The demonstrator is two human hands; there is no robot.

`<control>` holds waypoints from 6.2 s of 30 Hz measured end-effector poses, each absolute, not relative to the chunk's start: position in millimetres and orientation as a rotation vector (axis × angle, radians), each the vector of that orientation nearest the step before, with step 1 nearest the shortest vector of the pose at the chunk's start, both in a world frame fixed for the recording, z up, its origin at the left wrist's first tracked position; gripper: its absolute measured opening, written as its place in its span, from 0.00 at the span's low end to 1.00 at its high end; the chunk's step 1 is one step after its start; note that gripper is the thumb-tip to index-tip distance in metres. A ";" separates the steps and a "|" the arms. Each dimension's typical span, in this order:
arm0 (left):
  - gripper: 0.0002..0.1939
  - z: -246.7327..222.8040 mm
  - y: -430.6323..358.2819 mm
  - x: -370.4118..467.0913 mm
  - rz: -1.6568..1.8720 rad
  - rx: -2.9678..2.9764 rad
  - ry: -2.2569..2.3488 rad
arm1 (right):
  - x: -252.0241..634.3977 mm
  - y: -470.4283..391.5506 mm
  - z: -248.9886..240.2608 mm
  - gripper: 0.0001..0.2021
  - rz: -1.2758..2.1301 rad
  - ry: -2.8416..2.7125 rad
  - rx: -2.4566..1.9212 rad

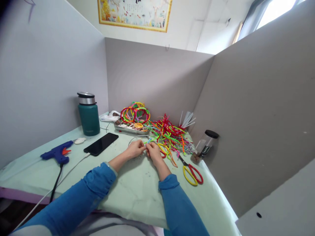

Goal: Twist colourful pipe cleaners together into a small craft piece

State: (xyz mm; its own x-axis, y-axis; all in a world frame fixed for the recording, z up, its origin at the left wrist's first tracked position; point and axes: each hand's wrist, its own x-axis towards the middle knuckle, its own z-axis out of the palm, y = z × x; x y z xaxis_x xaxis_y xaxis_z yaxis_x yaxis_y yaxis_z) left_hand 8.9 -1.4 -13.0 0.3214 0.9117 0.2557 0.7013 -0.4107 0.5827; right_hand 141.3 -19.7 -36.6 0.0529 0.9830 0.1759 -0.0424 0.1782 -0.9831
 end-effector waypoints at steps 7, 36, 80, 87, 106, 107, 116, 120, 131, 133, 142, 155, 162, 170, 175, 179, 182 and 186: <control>0.10 -10.9 -3.5 9.1 0.770 2.234 1.438 | 141.6 -19.8 -35.9 0.13 1.058 -1.228 -1.074; 0.08 -10.5 -4.4 8.3 0.774 2.271 1.392 | 140.6 -21.9 -33.8 0.13 1.062 -1.224 -1.084; 0.11 -15.4 1.0 10.1 0.837 2.250 1.294 | 143.2 -18.5 -36.1 0.14 1.115 -1.173 -1.026; 0.10 -16.6 0.8 10.0 0.886 2.210 1.299 | 142.7 -19.5 -34.2 0.14 1.128 -1.152 -1.038; 0.12 -14.9 0.5 9.3 0.869 2.245 1.321 | 143.1 -20.0 -34.4 0.16 1.121 -1.161 -1.039; 0.11 -14.9 0.7 9.3 0.874 2.250 1.326 | 143.1 -19.9 -34.4 0.16 1.121 -1.157 -1.034; 0.13 -9.9 -2.1 9.3 0.874 2.261 1.387 | 143.0 -20.0 -33.7 0.17 1.131 -1.151 -1.041; 0.14 -10.9 -1.6 9.7 0.869 2.262 1.400 | 142.9 -20.3 -33.7 0.17 1.129 -1.157 -1.043; 0.14 -8.8 -5.3 10.4 0.801 2.407 1.385 | 144.0 -18.0 -37.2 0.17 1.115 -1.196 -1.036; 0.12 -9.0 -5.3 10.6 0.788 2.407 1.400 | 143.5 -18.1 -37.1 0.17 1.108 -1.198 -1.043; 0.11 -8.9 -5.6 11.1 0.750 2.380 1.415 | 141.3 -19.9 -34.7 0.15 1.073 -1.198 -1.084; 0.14 -12.6 -4.3 11.8 0.819 2.385 1.378 | 142.6 -18.5 -35.6 0.16 1.116 -1.164 -1.029; 0.12 -11.0 -5.0 11.2 0.794 2.418 1.371 | 142.5 -19.3 -34.8 0.17 1.098 -1.159 -1.057; 0.12 -11.7 -3.8 11.0 0.767 2.446 1.368 | 144.0 -15.0 -39.4 0.16 1.099 -1.149 -1.054; 0.12 -12.2 -2.7 10.9 0.769 2.437 1.369 | 143.1 -16.1 -37.9 0.15 1.113 -1.132 -1.060; 0.12 -12.0 -2.8 11.1 0.764 2.434 1.367 | 142.7 -16.4 -37.0 0.15 1.123 -1.117 -1.052; 0.12 -12.4 -3.0 11.3 0.759 2.433 1.378 | 143.3 -15.4 -37.5 0.15 1.124 -1.104 -1.049; 0.13 -11.9 -4.2 10.8 0.764 2.442 1.367 | 144.5 -14.2 -38.5 0.15 1.125 -1.083 -1.037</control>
State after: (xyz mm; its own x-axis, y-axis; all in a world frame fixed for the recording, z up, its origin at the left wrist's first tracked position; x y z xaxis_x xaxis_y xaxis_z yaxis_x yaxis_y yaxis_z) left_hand 10.8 -4.2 -11.9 0.4255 0.8447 0.3245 0.7190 -0.5334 0.4455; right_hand 144.5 -14.2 -38.5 0.0987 0.9879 0.1199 -0.1572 0.1344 -0.9784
